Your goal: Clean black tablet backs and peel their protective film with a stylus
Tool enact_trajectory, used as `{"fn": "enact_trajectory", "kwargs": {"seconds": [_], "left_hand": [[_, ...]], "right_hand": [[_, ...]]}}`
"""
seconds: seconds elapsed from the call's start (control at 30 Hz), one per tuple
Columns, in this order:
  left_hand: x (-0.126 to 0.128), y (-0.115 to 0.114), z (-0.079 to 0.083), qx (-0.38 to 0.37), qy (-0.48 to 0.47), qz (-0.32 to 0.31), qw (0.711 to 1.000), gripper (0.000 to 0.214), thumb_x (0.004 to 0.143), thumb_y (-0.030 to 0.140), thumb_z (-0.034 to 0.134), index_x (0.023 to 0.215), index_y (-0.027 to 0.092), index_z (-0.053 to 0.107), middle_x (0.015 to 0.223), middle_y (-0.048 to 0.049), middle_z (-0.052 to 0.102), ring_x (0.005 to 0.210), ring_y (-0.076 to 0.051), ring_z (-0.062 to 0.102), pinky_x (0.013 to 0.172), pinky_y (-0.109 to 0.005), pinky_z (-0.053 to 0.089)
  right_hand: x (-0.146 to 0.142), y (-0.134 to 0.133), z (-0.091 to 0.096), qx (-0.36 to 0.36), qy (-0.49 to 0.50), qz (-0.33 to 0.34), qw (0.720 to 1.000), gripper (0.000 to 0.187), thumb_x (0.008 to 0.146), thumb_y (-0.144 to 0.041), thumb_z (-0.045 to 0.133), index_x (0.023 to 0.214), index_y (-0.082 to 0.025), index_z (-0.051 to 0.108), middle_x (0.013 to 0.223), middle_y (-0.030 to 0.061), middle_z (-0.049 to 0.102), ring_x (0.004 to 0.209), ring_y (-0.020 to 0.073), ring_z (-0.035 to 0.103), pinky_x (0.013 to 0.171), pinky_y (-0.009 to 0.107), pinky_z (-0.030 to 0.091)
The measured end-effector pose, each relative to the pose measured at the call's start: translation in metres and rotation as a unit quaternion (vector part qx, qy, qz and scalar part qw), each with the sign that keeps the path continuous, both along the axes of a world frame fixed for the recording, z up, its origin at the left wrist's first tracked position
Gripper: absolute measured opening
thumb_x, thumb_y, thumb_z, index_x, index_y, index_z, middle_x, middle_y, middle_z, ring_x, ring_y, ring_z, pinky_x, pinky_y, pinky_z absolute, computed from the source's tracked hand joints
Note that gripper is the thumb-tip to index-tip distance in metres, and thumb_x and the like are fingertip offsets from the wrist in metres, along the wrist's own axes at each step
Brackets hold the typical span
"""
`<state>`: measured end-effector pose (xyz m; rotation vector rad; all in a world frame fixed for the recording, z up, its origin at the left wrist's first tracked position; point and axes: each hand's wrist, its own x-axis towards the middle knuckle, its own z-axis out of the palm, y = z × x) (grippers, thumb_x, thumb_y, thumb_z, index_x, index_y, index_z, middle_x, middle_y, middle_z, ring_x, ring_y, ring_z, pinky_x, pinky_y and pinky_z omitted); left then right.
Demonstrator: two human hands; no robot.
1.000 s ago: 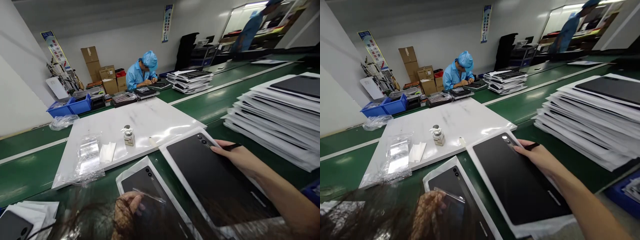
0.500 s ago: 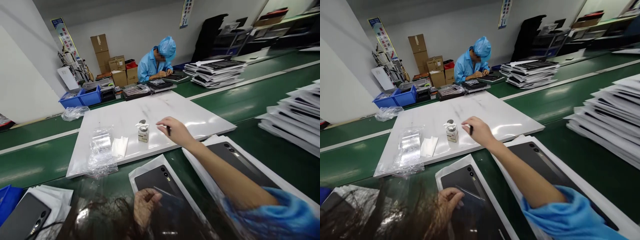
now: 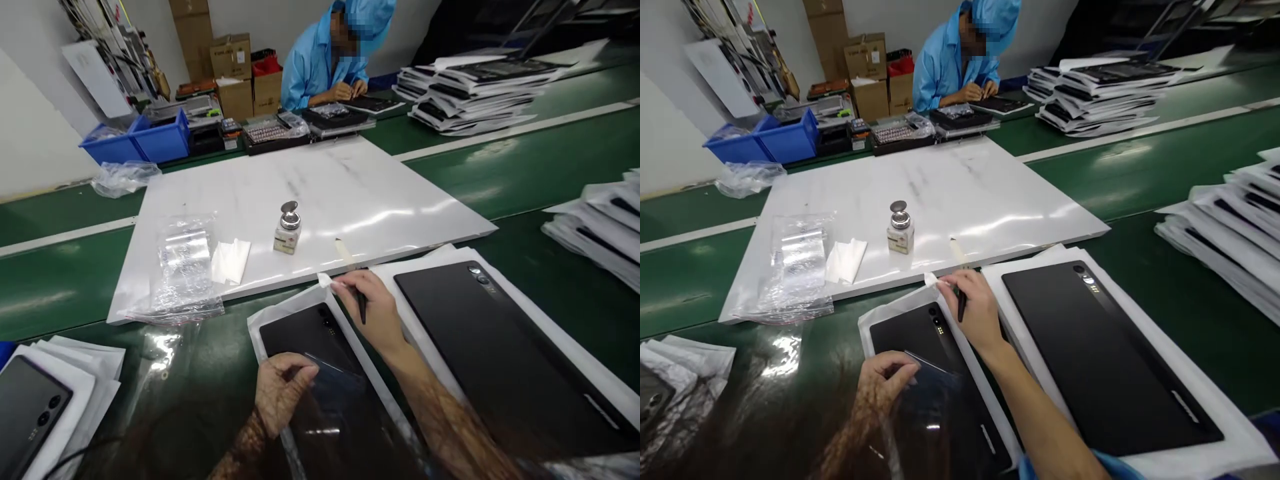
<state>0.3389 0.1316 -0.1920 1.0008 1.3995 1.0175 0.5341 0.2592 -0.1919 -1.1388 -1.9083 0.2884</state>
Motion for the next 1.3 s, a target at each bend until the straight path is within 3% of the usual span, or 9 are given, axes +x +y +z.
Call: {"fn": "enact_trajectory", "kwargs": {"seconds": [0.13, 0.3, 0.57, 0.73, 0.9, 1.07, 1.23, 1.3], "left_hand": [[-0.001, -0.001, 0.006, 0.013, 0.027, -0.005, 1.000, 0.014, 0.068, 0.035, 0.068, 0.066, 0.023, 0.075, 0.059, -0.0008, 0.073, 0.056, -0.021, 0.069, 0.055, -0.027, 0.055], [-0.002, -0.002, 0.005, 0.032, 0.058, -0.002, 0.998, 0.011, 0.068, 0.032, 0.068, 0.068, 0.024, 0.075, 0.065, -0.0011, 0.075, 0.054, -0.020, 0.068, 0.054, -0.027, 0.056], [-0.002, -0.002, 0.008, 0.051, 0.064, -0.010, 0.997, 0.009, 0.069, 0.027, 0.068, 0.066, 0.023, 0.075, 0.068, -0.0012, 0.077, 0.054, -0.018, 0.069, 0.053, -0.023, 0.056], [-0.003, -0.001, 0.011, 0.057, 0.066, -0.013, 0.996, 0.007, 0.069, 0.025, 0.069, 0.067, 0.023, 0.075, 0.070, -0.0009, 0.077, 0.054, -0.018, 0.070, 0.052, -0.023, 0.056], [-0.003, -0.002, 0.011, 0.062, 0.068, -0.016, 0.996, 0.007, 0.070, 0.024, 0.068, 0.067, 0.024, 0.075, 0.070, -0.0002, 0.077, 0.057, -0.017, 0.071, 0.053, -0.022, 0.056], [-0.004, -0.004, 0.005, 0.064, 0.070, -0.016, 0.995, 0.006, 0.070, 0.026, 0.069, 0.071, 0.025, 0.075, 0.072, 0.0002, 0.077, 0.051, -0.016, 0.069, 0.049, -0.021, 0.057], [-0.005, -0.005, 0.003, 0.072, 0.069, -0.006, 0.995, 0.005, 0.070, 0.027, 0.070, 0.069, 0.026, 0.075, 0.071, 0.0012, 0.076, 0.051, -0.016, 0.069, 0.049, -0.022, 0.058], [-0.005, -0.005, 0.004, 0.076, 0.072, -0.003, 0.995, 0.005, 0.070, 0.027, 0.070, 0.069, 0.026, 0.075, 0.071, 0.0015, 0.077, 0.050, -0.015, 0.069, 0.048, -0.021, 0.058]], "right_hand": [[0.005, -0.030, -0.031, -0.028, -0.034, 0.038, 0.998, 0.017, 0.106, -0.024, 0.074, 0.094, -0.031, 0.083, 0.088, 0.0062, 0.081, 0.081, 0.0302, 0.079, 0.074, 0.045, 0.067], [-0.002, -0.026, -0.049, -0.043, -0.078, 0.032, 0.995, 0.022, 0.111, -0.027, 0.070, 0.095, -0.028, 0.085, 0.092, 0.0095, 0.082, 0.083, 0.0297, 0.073, 0.076, 0.046, 0.061], [0.007, -0.025, -0.042, -0.052, -0.125, 0.050, 0.990, 0.029, 0.115, -0.026, 0.064, 0.097, -0.024, 0.087, 0.096, 0.0110, 0.080, 0.086, 0.0266, 0.065, 0.079, 0.043, 0.054], [0.011, -0.033, -0.036, -0.046, -0.139, 0.136, 0.980, 0.029, 0.114, -0.024, 0.065, 0.093, -0.026, 0.085, 0.090, 0.0062, 0.078, 0.083, 0.0231, 0.065, 0.077, 0.039, 0.054], [0.014, -0.031, -0.030, -0.019, -0.169, 0.077, 0.982, 0.026, 0.113, -0.018, 0.068, 0.095, -0.023, 0.085, 0.094, 0.0086, 0.080, 0.083, 0.0232, 0.063, 0.075, 0.038, 0.052], [0.016, -0.038, -0.022, -0.001, -0.164, 0.174, 0.971, 0.024, 0.110, -0.012, 0.070, 0.092, -0.023, 0.082, 0.091, 0.0046, 0.080, 0.078, 0.0213, 0.064, 0.072, 0.037, 0.054], [0.031, -0.034, -0.021, 0.030, -0.215, 0.019, 0.976, 0.022, 0.110, -0.014, 0.072, 0.092, -0.020, 0.083, 0.092, 0.0080, 0.081, 0.079, 0.0245, 0.065, 0.070, 0.040, 0.055], [0.032, -0.030, -0.023, 0.034, -0.193, -0.028, 0.980, 0.020, 0.112, -0.019, 0.072, 0.096, -0.021, 0.084, 0.096, 0.0093, 0.083, 0.083, 0.0258, 0.068, 0.073, 0.040, 0.056]]}}
